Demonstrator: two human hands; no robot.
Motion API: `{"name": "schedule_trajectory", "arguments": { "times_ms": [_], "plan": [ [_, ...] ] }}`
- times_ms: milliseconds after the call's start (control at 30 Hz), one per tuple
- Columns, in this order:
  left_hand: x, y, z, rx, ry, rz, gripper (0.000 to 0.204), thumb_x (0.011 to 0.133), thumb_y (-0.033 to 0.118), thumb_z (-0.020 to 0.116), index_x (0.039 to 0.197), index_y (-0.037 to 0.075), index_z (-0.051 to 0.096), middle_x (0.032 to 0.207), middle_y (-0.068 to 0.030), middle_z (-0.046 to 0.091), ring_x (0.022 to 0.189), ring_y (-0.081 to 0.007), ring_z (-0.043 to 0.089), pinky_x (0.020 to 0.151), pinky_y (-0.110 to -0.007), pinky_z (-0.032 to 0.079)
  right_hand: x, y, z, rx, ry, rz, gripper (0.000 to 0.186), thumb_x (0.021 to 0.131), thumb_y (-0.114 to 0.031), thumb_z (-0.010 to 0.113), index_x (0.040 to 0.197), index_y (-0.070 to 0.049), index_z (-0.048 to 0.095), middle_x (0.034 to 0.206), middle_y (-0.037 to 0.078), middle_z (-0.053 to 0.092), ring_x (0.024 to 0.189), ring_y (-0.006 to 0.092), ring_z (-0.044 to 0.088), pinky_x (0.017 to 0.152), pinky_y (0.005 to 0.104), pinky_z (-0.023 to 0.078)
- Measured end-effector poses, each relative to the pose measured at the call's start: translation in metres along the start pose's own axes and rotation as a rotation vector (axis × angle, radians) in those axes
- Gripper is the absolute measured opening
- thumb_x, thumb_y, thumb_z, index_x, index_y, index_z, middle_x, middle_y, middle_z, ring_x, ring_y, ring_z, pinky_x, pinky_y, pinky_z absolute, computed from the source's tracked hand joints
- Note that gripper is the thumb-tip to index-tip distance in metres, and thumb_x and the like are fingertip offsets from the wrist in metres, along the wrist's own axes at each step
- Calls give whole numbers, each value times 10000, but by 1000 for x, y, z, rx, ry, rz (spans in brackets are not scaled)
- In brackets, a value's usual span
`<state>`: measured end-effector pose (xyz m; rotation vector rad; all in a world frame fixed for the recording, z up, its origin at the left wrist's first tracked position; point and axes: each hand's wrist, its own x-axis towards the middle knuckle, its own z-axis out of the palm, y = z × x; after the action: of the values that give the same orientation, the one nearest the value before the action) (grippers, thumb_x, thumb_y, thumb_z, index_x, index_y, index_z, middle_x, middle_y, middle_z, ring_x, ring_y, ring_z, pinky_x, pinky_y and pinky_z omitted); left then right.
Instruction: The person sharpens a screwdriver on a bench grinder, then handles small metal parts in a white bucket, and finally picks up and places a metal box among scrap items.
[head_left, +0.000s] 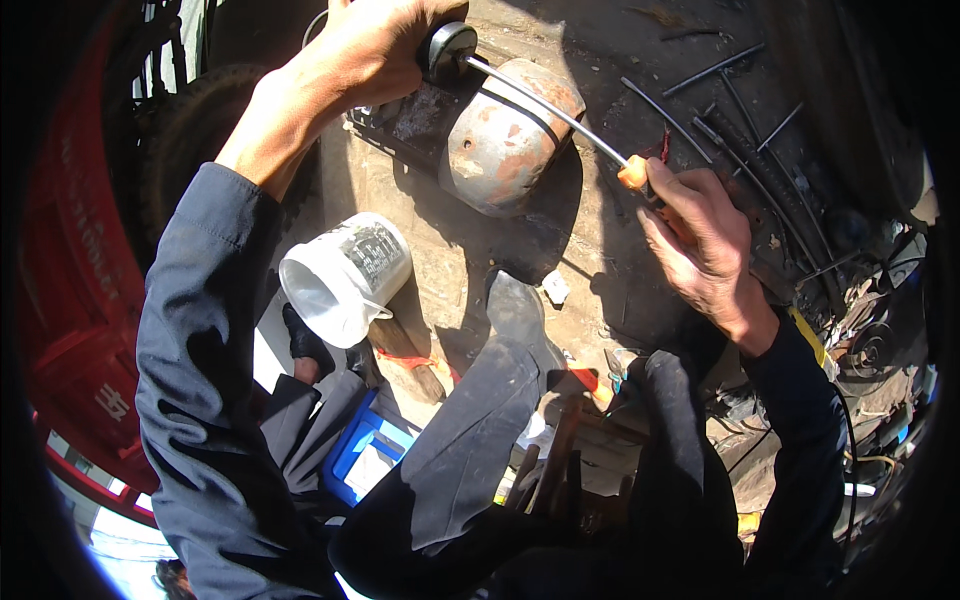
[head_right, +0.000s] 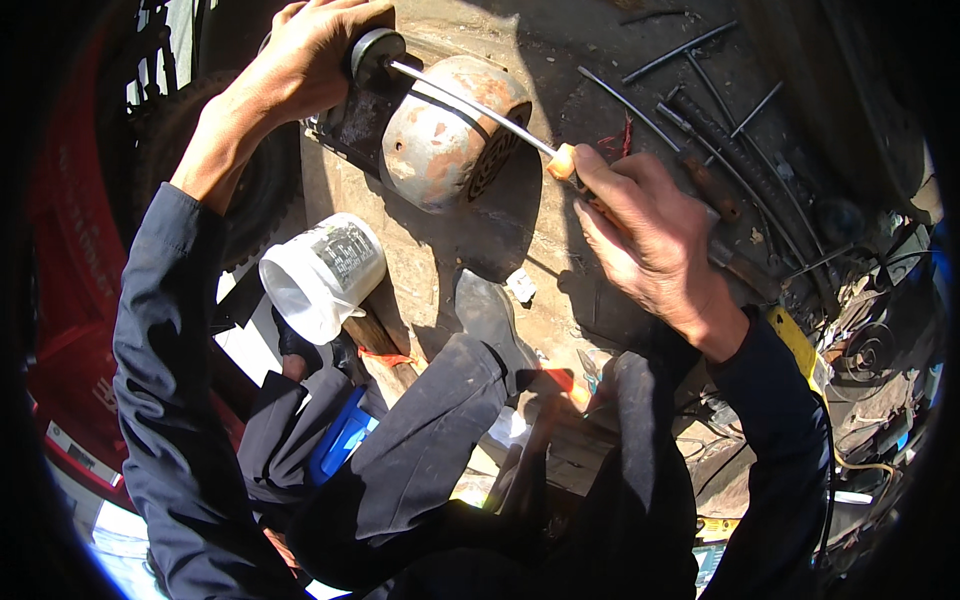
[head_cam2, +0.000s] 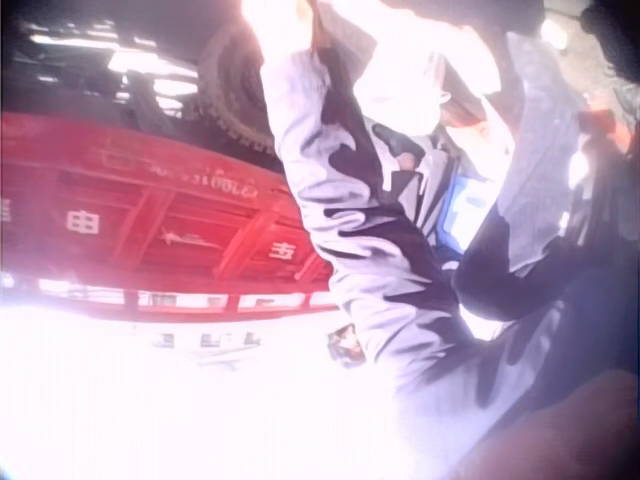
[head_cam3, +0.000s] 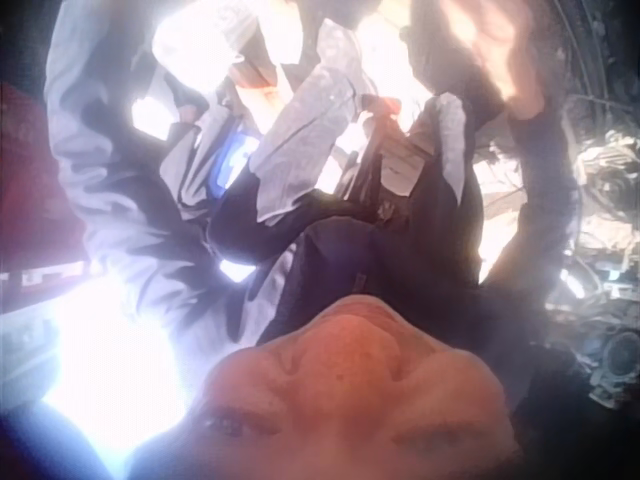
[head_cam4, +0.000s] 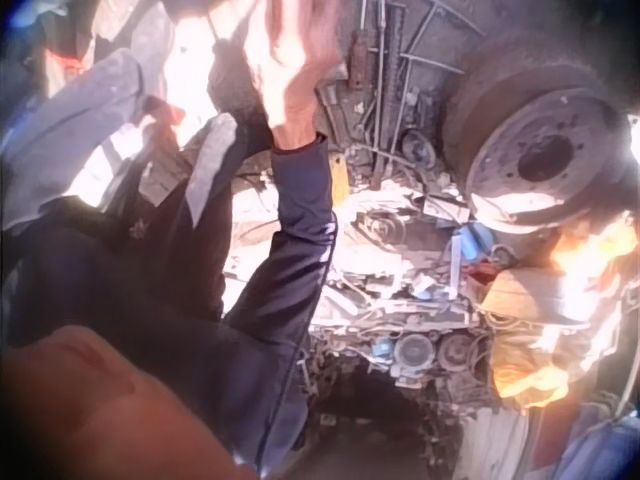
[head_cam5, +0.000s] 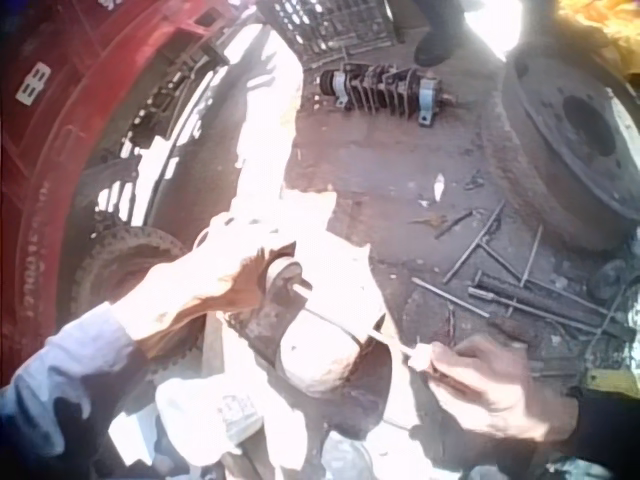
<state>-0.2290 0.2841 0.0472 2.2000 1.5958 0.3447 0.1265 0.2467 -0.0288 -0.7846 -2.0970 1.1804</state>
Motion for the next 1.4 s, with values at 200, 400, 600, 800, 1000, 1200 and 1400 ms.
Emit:
{"name": "schedule_trajectory", "arguments": {
  "times_ms": [200,400,600,800,1000,1200,1400],
  "plan": [
    [-2,0,-6,364,-242,-132,441,818,33,772,1243,142,730,1167,-168,738,1031,-387,705,870,-458,585,-23,3,25,175,25,120,568,862,49,814,1398,-56,659,1048,133,697,865,215,705,749,311,576],
    [1,-2,2,-1,-154,-208,367,845,46,766,1201,132,741,1128,-138,746,994,-346,709,840,-437,580,-21,4,25,377,-26,233,490,911,45,782,1375,-22,641,1181,121,742,1061,160,716,915,276,562],
    [-5,-6,-4,126,-133,-174,313,873,37,752,1175,121,749,1115,-97,751,995,-286,708,846,-402,569,-14,-2,15,768,-61,698,460,926,-35,781,1366,-5,650,1282,97,718,1261,170,637,1123,308,452],
    [-7,-16,17,-954,110,-571,276,895,30,744,1158,114,752,1104,-57,752,1021,-238,702,863,-375,557,2,-2,-5,1104,-167,940,405,945,-97,763,1326,-10,655,1176,51,724,856,25,599,646,191,437],
    [-7,-18,25,-1314,243,-683,222,934,39,727,1144,107,750,1125,-8,745,1085,-173,679,906,-346,539,0,-4,4,607,-58,523,431,930,-10,760,1349,-2,656,1052,60,709,779,86,624,629,227,481],
    [-8,-25,21,-605,-71,-382,323,890,31,717,1208,87,732,1196,-51,730,1123,-206,654,952,-358,524,8,8,-8,25,-85,57,469,858,53,792,1315,7,696,1029,115,721,856,152,700,737,317,564],
    [-11,-17,6,343,-128,28,372,863,113,748,1235,113,726,1266,-121,693,1210,-299,616,960,-430,494,30,-7,-39,997,-241,926,371,968,-54,705,1332,0,660,1018,94,734,713,61,650,520,191,464]
  ]
}}
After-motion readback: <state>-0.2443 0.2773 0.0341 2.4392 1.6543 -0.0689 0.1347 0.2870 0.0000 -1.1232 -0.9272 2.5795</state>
